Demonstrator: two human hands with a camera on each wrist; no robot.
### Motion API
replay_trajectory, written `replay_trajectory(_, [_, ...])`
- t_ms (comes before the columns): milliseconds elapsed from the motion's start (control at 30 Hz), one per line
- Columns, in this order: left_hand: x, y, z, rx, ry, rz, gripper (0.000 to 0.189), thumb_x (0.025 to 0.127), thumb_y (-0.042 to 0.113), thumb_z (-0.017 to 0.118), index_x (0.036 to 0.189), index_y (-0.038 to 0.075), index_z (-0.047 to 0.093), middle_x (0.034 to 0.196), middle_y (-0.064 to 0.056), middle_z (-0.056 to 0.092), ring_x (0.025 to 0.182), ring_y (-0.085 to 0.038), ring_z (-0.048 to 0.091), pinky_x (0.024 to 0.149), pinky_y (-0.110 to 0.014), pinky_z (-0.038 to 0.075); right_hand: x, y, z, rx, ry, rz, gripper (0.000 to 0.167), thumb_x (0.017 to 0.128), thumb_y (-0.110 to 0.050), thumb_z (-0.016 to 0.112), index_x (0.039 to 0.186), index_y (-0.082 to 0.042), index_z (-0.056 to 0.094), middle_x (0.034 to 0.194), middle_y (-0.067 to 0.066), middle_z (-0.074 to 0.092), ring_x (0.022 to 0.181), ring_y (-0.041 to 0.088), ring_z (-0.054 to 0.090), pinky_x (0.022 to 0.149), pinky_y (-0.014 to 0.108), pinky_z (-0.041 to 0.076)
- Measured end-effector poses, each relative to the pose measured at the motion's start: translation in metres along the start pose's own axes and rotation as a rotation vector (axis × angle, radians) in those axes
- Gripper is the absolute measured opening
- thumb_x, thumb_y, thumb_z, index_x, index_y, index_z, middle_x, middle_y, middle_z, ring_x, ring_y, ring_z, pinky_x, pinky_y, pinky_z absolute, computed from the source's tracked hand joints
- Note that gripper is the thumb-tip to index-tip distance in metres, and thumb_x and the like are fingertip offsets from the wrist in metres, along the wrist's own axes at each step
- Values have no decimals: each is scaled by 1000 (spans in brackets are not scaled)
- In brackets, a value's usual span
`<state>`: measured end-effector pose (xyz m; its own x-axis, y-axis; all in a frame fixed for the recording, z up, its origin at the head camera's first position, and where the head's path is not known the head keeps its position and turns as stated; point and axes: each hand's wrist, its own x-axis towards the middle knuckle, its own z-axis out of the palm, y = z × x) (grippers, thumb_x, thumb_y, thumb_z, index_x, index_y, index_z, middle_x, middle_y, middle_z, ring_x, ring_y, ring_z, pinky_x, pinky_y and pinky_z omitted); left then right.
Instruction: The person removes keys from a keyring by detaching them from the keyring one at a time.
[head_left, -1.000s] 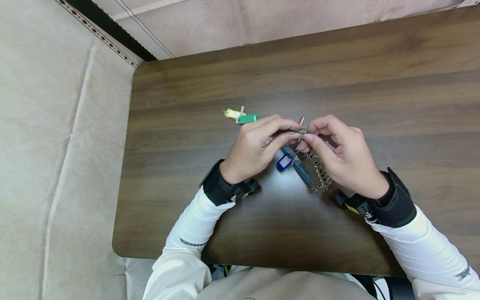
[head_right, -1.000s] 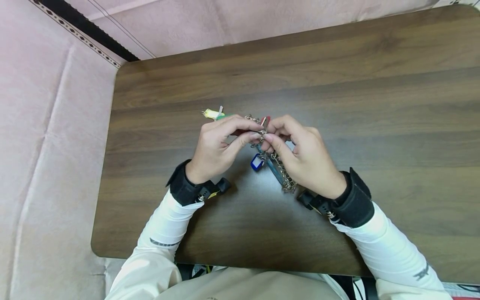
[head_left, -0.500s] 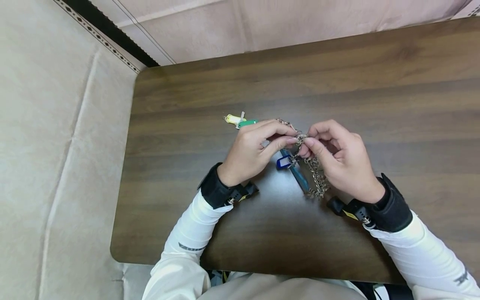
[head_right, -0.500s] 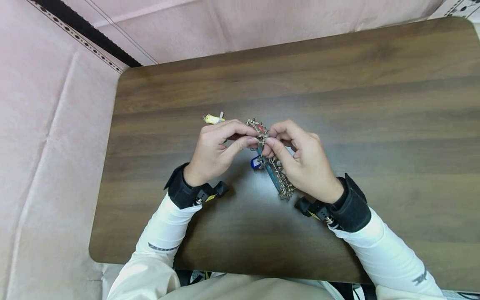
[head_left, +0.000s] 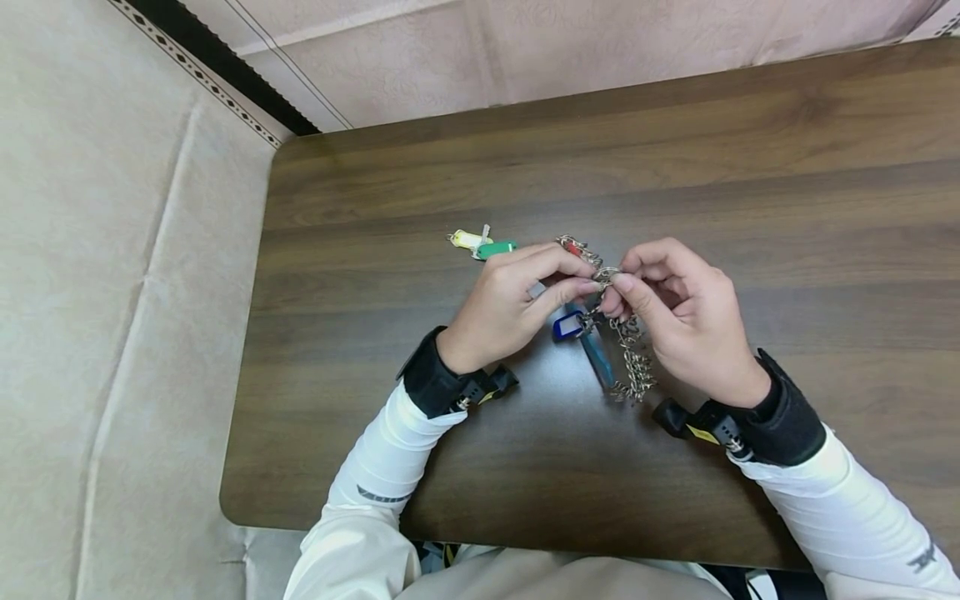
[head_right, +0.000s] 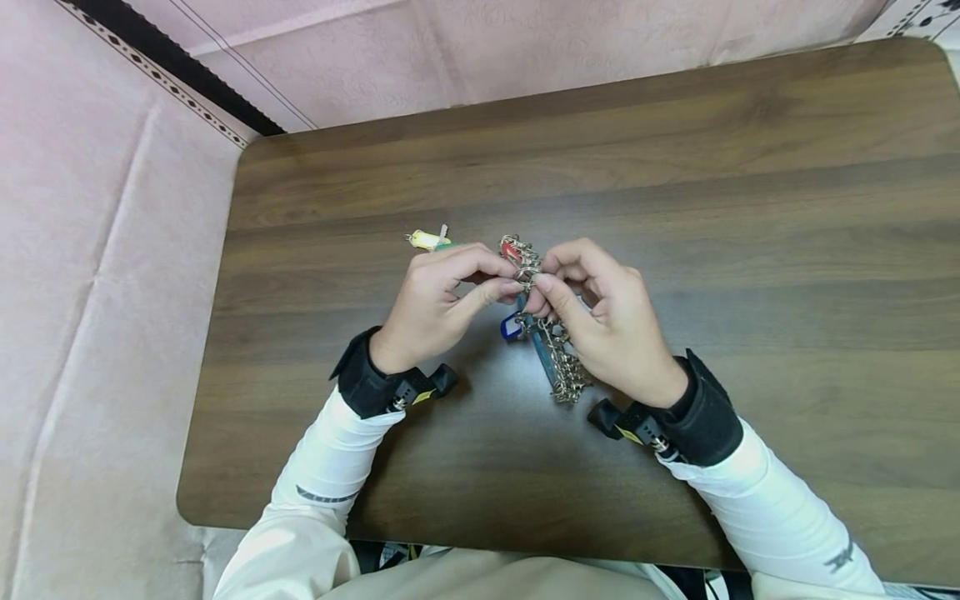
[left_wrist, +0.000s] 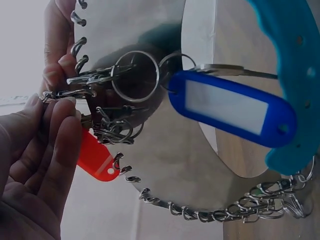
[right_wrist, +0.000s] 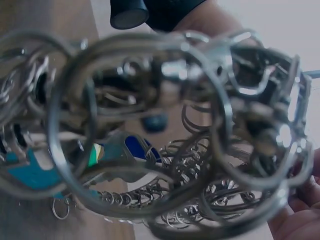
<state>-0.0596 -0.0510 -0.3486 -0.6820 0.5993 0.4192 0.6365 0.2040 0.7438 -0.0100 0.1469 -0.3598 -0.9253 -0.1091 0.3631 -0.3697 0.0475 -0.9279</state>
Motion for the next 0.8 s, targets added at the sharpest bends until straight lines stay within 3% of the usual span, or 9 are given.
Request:
replay_trajectory(233, [0,0,1,1,-26,-5,9,94,7,71,99,-1,72,92,-9,72,83,-10,65,79,-18,53,0,-3,1,53,0,25,6,96,12,57,96,18,54,81,-13,70,72,2,67,64,16,55])
replay_trajectory(467, [2,1,3,-7,-3,35,8,95,5,69,100,-1,70,93,-9,69,83,-10,63,79,-19,52,0,-4,2,68,-19,47,8,97,11,56,97,18,53,83,-12,71,74,3,68,66,17,56])
replay_trajectory(633, [2,0,3,35,18,40,7,97,5,66,99,-1,69,93,-10,70,86,-12,64,82,-20,52,1,-4,1,35,-72,29,5,94,18,55,99,18,53,88,-12,70,78,2,68,68,17,56])
replay_trajectory(800, [1,0,3,61,31,35,8,97,6,67,99,-1,69,92,-9,70,86,-12,64,82,-20,52,0,-3,1,32,-96,12,13,89,24,56,101,18,53,91,-12,71,82,2,69,73,15,57])
